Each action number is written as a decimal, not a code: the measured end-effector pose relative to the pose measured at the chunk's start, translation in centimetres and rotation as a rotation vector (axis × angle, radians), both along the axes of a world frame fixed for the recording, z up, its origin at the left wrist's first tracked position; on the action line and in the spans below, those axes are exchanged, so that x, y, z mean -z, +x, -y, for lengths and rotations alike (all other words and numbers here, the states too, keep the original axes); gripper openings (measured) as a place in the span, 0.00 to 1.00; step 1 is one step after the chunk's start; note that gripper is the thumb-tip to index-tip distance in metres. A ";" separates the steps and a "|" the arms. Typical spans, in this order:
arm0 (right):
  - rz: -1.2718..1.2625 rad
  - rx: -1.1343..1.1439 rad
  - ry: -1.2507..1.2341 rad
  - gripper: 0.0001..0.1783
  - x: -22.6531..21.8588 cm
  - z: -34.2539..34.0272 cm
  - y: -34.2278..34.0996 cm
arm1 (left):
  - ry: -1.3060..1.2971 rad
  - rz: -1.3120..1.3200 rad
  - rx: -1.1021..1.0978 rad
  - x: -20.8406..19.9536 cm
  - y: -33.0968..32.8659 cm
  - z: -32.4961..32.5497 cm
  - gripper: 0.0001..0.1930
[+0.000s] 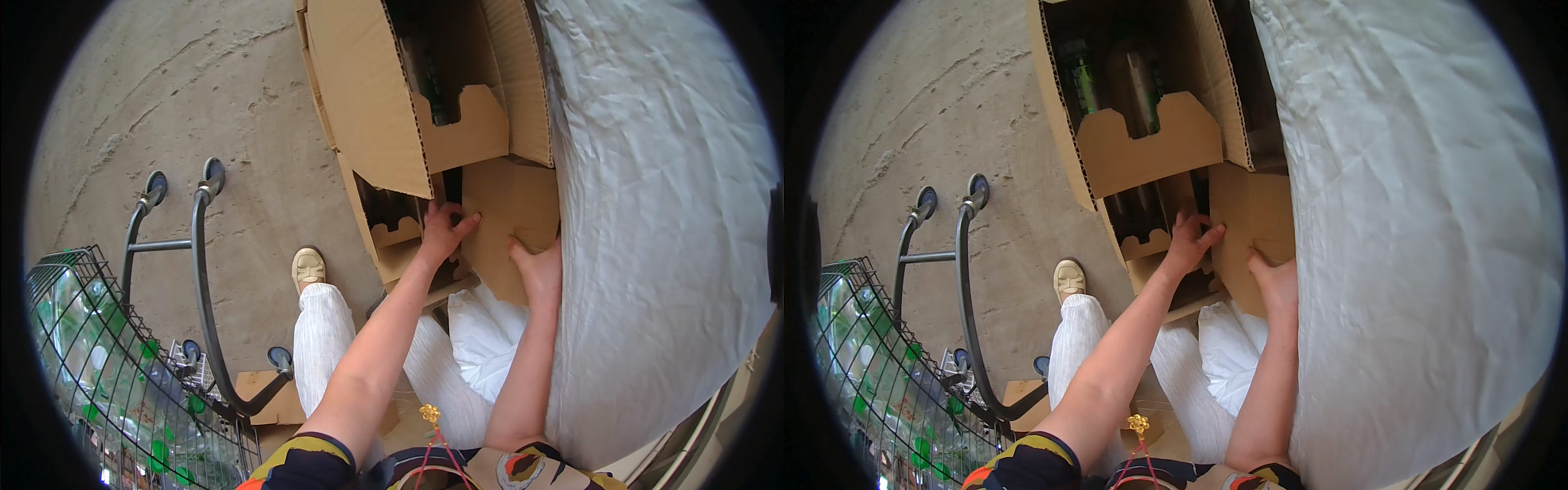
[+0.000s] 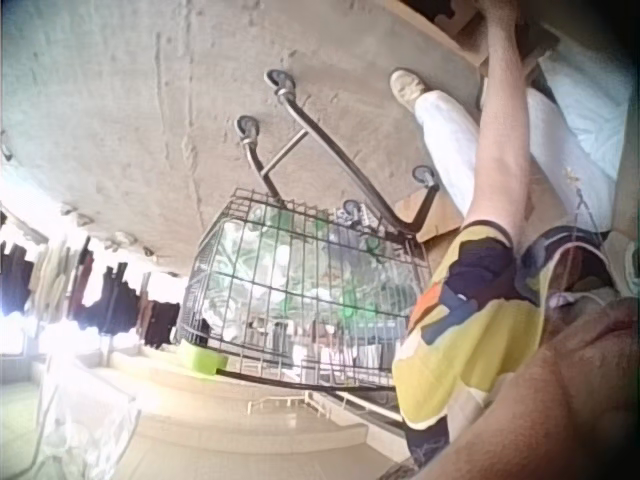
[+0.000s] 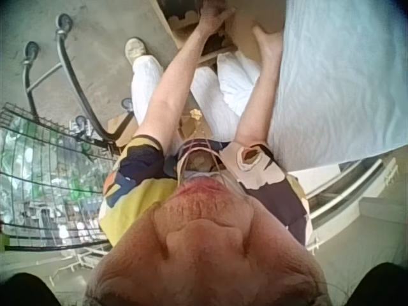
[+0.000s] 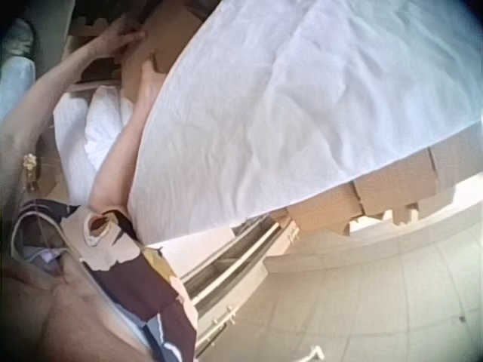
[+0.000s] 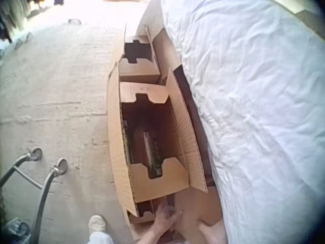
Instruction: The person picks up plastic bottles from a shopping cart and places them into cardboard box inserts on a table, then moves the boxes to a stack.
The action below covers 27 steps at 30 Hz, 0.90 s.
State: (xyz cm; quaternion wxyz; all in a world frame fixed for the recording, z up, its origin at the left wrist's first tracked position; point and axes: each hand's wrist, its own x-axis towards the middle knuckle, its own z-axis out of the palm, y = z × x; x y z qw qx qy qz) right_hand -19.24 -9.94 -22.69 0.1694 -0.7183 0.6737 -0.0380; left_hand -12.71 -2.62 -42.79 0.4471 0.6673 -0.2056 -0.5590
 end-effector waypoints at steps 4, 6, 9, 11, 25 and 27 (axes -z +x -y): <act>0.046 0.038 0.086 0.34 1.3 -0.8 -0.5 | -0.045 0.020 -0.069 0.8 0.0 -0.2 0.27; -0.044 0.014 0.050 0.33 2.1 -1.1 -0.1 | -0.099 0.032 -0.106 2.4 -0.5 -0.6 0.27; 0.077 -0.007 0.123 0.38 1.8 -0.8 1.9 | -0.100 0.024 -0.187 4.2 -1.1 -1.9 0.26; 0.036 -0.085 0.126 0.41 3.6 0.3 0.3 | -0.116 -0.058 -0.232 3.6 -1.1 -2.3 0.25; -0.129 -0.285 -0.040 0.41 8.9 -0.4 0.4 | 0.131 -0.172 -0.110 -1.3 -0.4 -4.5 0.32; 0.099 -0.237 -0.064 0.40 7.1 -0.6 1.9 | 0.145 -0.169 -0.060 -2.9 0.0 -6.4 0.32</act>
